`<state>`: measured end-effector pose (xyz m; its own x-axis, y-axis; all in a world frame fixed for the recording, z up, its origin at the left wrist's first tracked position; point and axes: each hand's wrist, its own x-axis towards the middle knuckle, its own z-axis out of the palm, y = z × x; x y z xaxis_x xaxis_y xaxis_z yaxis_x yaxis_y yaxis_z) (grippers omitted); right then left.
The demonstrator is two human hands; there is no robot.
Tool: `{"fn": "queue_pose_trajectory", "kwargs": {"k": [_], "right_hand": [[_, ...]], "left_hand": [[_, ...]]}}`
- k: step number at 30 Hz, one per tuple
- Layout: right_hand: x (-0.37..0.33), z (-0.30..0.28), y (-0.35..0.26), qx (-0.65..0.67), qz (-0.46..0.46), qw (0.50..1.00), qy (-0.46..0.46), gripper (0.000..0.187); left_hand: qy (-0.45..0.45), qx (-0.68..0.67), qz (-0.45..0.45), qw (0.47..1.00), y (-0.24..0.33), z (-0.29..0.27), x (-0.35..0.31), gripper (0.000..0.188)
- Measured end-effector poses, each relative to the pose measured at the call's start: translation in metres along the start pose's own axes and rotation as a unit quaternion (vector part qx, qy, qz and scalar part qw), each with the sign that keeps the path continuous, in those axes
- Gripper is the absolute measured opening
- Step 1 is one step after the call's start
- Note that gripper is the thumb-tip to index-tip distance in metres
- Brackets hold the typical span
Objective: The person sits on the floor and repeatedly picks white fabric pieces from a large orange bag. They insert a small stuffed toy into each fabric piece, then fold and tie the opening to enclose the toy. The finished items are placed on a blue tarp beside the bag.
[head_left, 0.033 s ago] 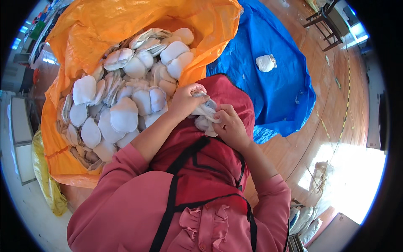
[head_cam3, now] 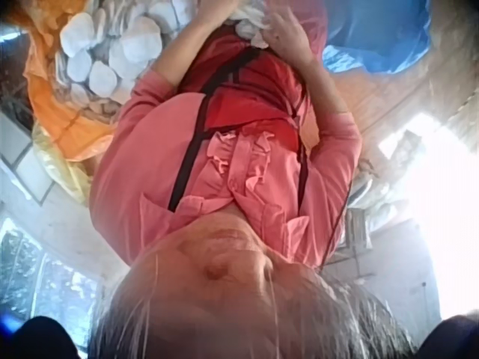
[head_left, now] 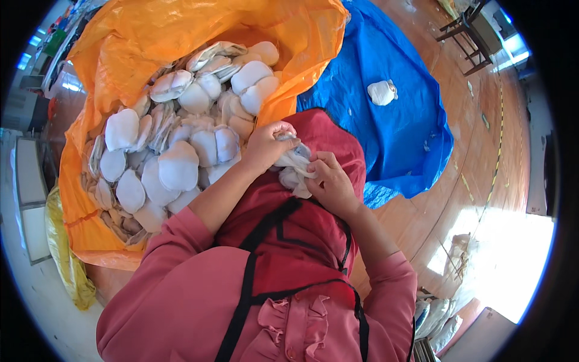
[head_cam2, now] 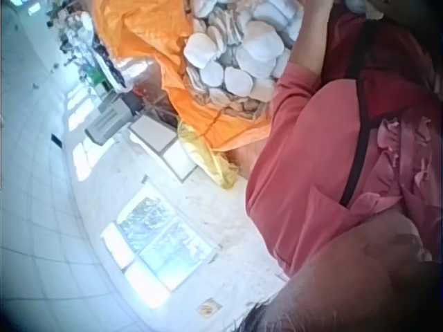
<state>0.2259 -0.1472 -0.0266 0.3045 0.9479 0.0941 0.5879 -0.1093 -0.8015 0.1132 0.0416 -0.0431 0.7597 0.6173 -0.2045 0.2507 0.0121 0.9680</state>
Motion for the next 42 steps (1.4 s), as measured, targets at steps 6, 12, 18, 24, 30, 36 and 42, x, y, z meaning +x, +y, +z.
{"fn": "queue_pose_trajectory", "kwargs": {"k": [6, 12, 18, 24, 30, 36, 42], "right_hand": [[0.005, -0.011, 0.003, 0.003, -0.1, 0.991, -0.095, 0.034], [0.024, -0.041, -0.003, -0.018, -0.071, 0.957, -0.281, 0.038], [0.047, -0.019, -0.002, -0.065, -0.24, 0.943, -0.223, 0.027], [0.023, -0.008, 0.014, -0.053, -0.204, 0.97, -0.119, 0.032], [0.016, 0.008, 0.019, -0.046, -0.207, 0.977, -0.03, 0.033], [0.021, 0.009, 0.021, -0.017, -0.177, 0.983, -0.046, 0.032], [0.041, -0.017, 0.017, 0.033, -0.187, 0.969, -0.16, 0.032]], "left_hand": [[-0.11, 0.112, 0.203, 0.966, -0.007, -0.035, -0.019, 0.021], [-0.287, 0.186, 0.289, 0.894, -0.005, -0.046, -0.008, 0.052], [-0.271, 0.236, 0.466, 0.808, -0.001, -0.059, -0.008, 0.05], [-0.225, 0.219, 0.45, 0.836, -0.025, -0.051, -0.011, 0.049], [-0.146, 0.168, 0.389, 0.894, -0.055, -0.05, -0.014, 0.054], [-0.138, 0.142, 0.319, 0.927, -0.063, -0.049, -0.018, 0.055], [-0.167, 0.138, 0.296, 0.93, -0.062, -0.054, -0.014, 0.056]]}}
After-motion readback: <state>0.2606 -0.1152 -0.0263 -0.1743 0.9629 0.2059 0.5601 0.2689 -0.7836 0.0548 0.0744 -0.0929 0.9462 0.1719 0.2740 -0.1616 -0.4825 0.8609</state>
